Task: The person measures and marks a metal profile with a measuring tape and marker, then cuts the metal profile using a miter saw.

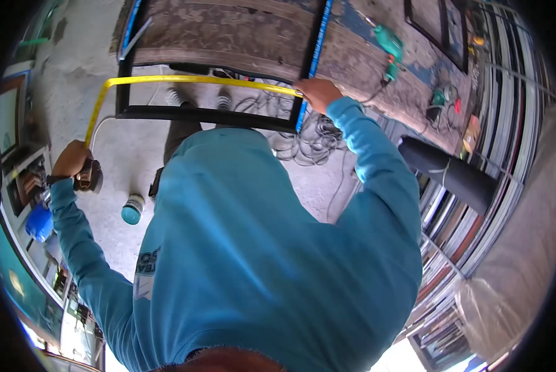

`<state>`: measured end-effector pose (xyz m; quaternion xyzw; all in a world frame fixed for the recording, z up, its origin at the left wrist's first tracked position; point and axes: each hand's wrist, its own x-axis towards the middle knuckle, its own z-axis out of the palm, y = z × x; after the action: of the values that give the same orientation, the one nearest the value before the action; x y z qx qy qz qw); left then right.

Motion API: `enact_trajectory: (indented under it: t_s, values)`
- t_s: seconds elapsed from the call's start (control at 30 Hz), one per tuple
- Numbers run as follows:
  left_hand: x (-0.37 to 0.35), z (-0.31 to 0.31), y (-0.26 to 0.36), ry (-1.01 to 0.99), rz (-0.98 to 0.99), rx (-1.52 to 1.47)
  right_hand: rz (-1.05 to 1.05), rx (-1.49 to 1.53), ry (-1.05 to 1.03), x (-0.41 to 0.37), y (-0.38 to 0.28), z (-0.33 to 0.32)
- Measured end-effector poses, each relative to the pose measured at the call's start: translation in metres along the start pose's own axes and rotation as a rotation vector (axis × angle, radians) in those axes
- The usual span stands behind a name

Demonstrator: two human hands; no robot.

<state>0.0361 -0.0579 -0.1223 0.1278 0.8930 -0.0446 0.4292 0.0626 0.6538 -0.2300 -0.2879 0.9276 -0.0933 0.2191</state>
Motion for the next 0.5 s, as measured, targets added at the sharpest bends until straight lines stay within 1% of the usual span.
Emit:
enact_trajectory:
  t_s: [0.1,0.2,0.3,0.33,0.37,0.4,0.43,0.47,0.5]
  values:
    - [0.009,0.002,-0.005,0.037,0.156,0.116,0.063,-0.031,-0.133,0.002,0.006,-0.009]
    - [0.006,-0.014,0.015,0.003,-0.269,-0.243,0.127,0.012,-0.105,0.002,0.001,-0.012]
    - [-0.005,-0.029,0.031,0.013,-0.155,-0.186,0.208,0.066,-0.049,-0.005,0.002,-0.008]
    - [0.005,-0.015,0.016,0.047,-0.028,-0.067,0.217,0.074,-0.016,-0.009,0.002,-0.006]
    - [0.021,0.008,-0.011,0.080,0.088,0.053,0.217,0.086,0.020,-0.010,0.003,-0.001]
    - [0.020,0.005,-0.018,0.112,0.193,0.176,0.206,0.101,0.060,-0.008,0.006,0.006]
    - [0.020,0.008,-0.022,0.097,0.186,0.190,0.241,0.135,0.065,-0.008,0.008,0.011]
    - [0.033,0.029,-0.041,0.153,0.210,0.290,0.175,0.158,0.139,-0.009,0.016,0.021]
    - [0.030,0.025,-0.035,0.188,0.203,0.234,0.160,0.138,0.156,-0.008,0.020,0.029]
